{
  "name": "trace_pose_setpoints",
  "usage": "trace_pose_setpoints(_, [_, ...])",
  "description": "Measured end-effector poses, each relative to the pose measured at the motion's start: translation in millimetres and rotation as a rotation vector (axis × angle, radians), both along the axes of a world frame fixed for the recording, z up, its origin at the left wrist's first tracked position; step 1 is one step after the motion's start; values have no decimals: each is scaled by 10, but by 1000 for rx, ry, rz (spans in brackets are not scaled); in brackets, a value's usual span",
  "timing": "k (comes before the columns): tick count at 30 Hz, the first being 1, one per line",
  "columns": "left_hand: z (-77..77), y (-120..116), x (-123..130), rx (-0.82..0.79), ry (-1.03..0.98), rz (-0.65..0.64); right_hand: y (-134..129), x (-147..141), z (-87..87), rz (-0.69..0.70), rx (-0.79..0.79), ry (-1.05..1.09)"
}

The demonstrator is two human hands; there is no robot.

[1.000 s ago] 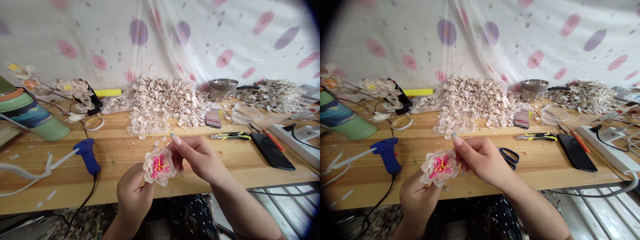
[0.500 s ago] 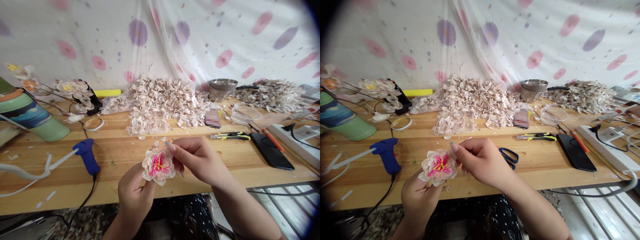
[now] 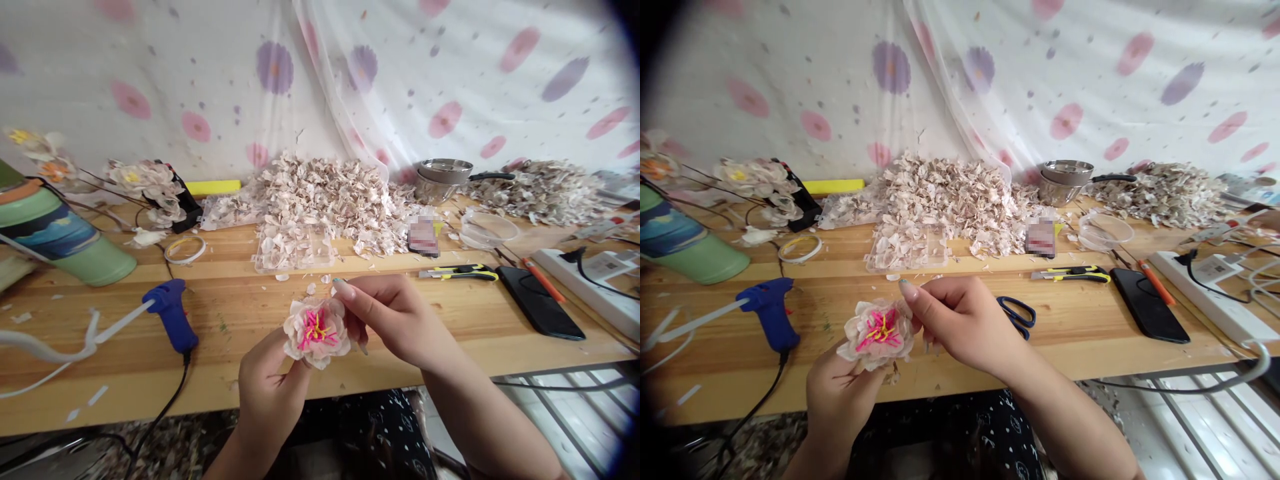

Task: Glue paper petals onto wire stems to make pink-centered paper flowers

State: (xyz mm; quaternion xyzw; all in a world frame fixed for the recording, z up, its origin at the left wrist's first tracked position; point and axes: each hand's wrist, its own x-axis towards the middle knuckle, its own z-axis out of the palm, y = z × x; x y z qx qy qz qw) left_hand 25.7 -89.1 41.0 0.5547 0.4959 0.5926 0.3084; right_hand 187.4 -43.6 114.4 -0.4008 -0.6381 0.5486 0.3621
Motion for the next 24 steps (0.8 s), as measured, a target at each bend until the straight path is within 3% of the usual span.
trace_pose_setpoints(4, [-2,13,-52,-335,-370,-234,35,-20,-21,32,-75,99])
trace_pose_setpoints(8, [-16,67,-93,-485,-619,-386,74,-37,-74,63,-140,152])
trace_pose_setpoints(18, [-55,167,-69,-603,-959,-697,119,-53,-200,66,-307,213])
trace_pose_setpoints(24, [-133,163,-98,-627,-1080,-823,72,-75,-302,62,-291,273])
